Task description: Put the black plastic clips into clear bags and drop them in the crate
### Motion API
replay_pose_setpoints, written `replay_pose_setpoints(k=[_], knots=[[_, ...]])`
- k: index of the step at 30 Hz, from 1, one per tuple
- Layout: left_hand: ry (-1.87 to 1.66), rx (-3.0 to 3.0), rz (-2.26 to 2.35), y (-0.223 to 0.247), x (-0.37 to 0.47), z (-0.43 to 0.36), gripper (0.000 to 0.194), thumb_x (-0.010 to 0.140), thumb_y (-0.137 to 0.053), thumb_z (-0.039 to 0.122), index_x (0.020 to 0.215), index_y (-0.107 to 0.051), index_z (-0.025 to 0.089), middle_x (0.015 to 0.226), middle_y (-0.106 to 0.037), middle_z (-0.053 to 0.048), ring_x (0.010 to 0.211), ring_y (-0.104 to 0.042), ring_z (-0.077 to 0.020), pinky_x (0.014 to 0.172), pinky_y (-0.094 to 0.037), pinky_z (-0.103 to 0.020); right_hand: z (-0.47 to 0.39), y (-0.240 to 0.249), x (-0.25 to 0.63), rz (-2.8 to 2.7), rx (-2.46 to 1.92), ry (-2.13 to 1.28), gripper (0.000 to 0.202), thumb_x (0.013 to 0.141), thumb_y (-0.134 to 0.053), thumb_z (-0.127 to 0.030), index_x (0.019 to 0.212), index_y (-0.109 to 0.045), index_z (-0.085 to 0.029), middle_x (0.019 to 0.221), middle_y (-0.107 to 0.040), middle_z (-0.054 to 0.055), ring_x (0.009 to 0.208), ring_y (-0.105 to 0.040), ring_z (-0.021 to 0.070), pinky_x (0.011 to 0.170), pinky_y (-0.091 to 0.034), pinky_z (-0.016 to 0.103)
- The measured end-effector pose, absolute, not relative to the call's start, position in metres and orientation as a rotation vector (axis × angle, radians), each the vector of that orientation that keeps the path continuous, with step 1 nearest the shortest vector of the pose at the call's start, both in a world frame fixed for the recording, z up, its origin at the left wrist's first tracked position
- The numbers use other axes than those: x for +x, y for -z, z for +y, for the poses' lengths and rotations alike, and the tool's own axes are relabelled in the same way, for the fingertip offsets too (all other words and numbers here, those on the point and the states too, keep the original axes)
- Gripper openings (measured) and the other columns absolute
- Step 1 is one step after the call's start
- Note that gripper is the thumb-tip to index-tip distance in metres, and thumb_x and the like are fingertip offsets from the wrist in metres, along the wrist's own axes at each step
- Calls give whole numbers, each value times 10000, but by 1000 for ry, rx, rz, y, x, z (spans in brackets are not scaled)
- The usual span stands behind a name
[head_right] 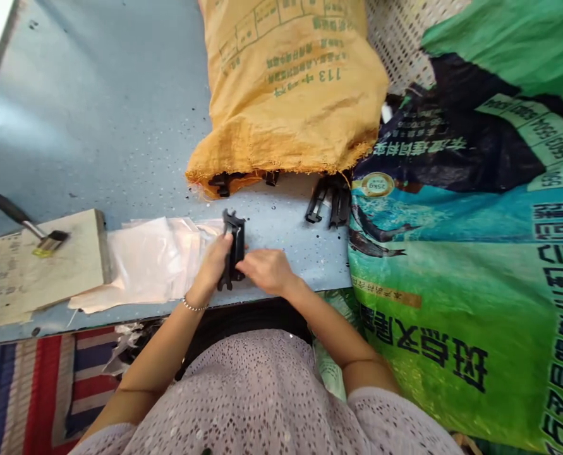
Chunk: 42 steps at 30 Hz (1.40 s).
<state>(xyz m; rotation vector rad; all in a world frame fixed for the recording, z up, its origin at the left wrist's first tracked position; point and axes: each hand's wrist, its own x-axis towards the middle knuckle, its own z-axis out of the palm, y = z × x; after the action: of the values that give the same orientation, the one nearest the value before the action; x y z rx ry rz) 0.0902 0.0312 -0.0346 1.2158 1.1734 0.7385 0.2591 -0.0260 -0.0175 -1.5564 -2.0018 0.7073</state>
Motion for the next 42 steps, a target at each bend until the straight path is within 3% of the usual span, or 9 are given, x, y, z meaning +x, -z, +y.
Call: replay_pose_setpoints(k=[3, 8, 14, 18, 21, 27, 32, 35, 42], knots=[[-547, 1596, 1270, 52, 104, 15, 566, 958, -566, 575, 1300, -641, 131, 804, -707, -112, 787, -703, -287, 779, -559, -417, 0, 14, 316, -1550, -2110, -314, 524, 1061, -308, -548, 1170, -653, -168, 1038, -688, 175, 960, -648, 304, 838, -481, 401], [-519, 1964, 1391, 56, 107, 3, 591, 988, -530, 536, 1369, -607, 90, 719, -661, -120, 795, -710, -320, 796, -568, -475, 34, 6, 371, -1274, -2663, -431, 742, 988, -471, -356, 1619, -249, -36, 1188, -693, 289, 1052, -691, 430, 882, -505, 528], [-862, 1621, 1017, 31, 102, 23, 679, 1023, -487, 547, 1598, -315, 228, 1306, -629, -155, 1134, -656, -230, 986, -564, -397, -23, -10, 287, -1598, -2032, -626, 770, 964, -539, -426, 1639, -291, -151, 1216, -724, 189, 1003, -709, 363, 904, -540, 495], [-779, 1152, 919, 20, 93, 31, 627, 1005, -507, 548, 1547, -371, 263, 1109, -676, -82, 854, -705, -181, 748, -604, -322, -31, -29, 265, -1793, -1459, -996, 517, 1022, -497, -499, 1476, -525, -255, 1029, -757, 76, 919, -700, 258, 877, -545, 397], [-654, 906, 799, 11, 83, 25, 646, 933, -565, 616, 1435, -461, 223, 935, -679, -53, 585, -645, -152, 515, -532, -303, -1, -27, 269, -1749, -1607, -709, 444, 1056, -405, -555, 1211, -648, -216, 908, -728, 80, 890, -664, 245, 818, -494, 358], [-680, 841, 911, 2, 79, 14, 517, 880, -669, 552, 1239, -555, 198, 773, -657, -14, 599, -630, -147, 532, -515, -265, 33, 1, 257, -1807, -1846, -441, 616, 1095, -194, -574, 780, -587, -219, 677, -626, 52, 662, -575, 203, 643, -357, 319], [-832, 1088, 1095, 10, 74, 27, 397, 964, -532, 542, 1124, -649, 197, 971, -714, -69, 845, -674, -191, 747, -574, -309, -24, 8, 237, -2084, -1452, -430, 577, 1091, -252, -575, 787, -578, -208, 733, -653, 72, 695, -587, 196, 661, -380, 315], [-690, 1448, 1160, 18, 72, 29, 461, 1008, -470, 504, 1301, -635, 190, 1106, -738, -109, 1004, -696, -251, 923, -555, -387, -22, 13, 246, -2044, -1515, -602, 603, 1096, -196, -574, 778, -562, -214, 678, -640, 48, 637, -594, 181, 637, -395, 295], [21, 2024, 1567, 36, 88, 0, 665, 1061, -351, 489, 1587, -385, 84, 823, -753, -186, 793, -750, -350, 765, -566, -487, 129, 26, 316, -1502, -2398, -395, 636, 1008, -446, -644, 1288, -567, -86, 1163, -709, 260, 1092, -691, 406, 894, -495, 462]])
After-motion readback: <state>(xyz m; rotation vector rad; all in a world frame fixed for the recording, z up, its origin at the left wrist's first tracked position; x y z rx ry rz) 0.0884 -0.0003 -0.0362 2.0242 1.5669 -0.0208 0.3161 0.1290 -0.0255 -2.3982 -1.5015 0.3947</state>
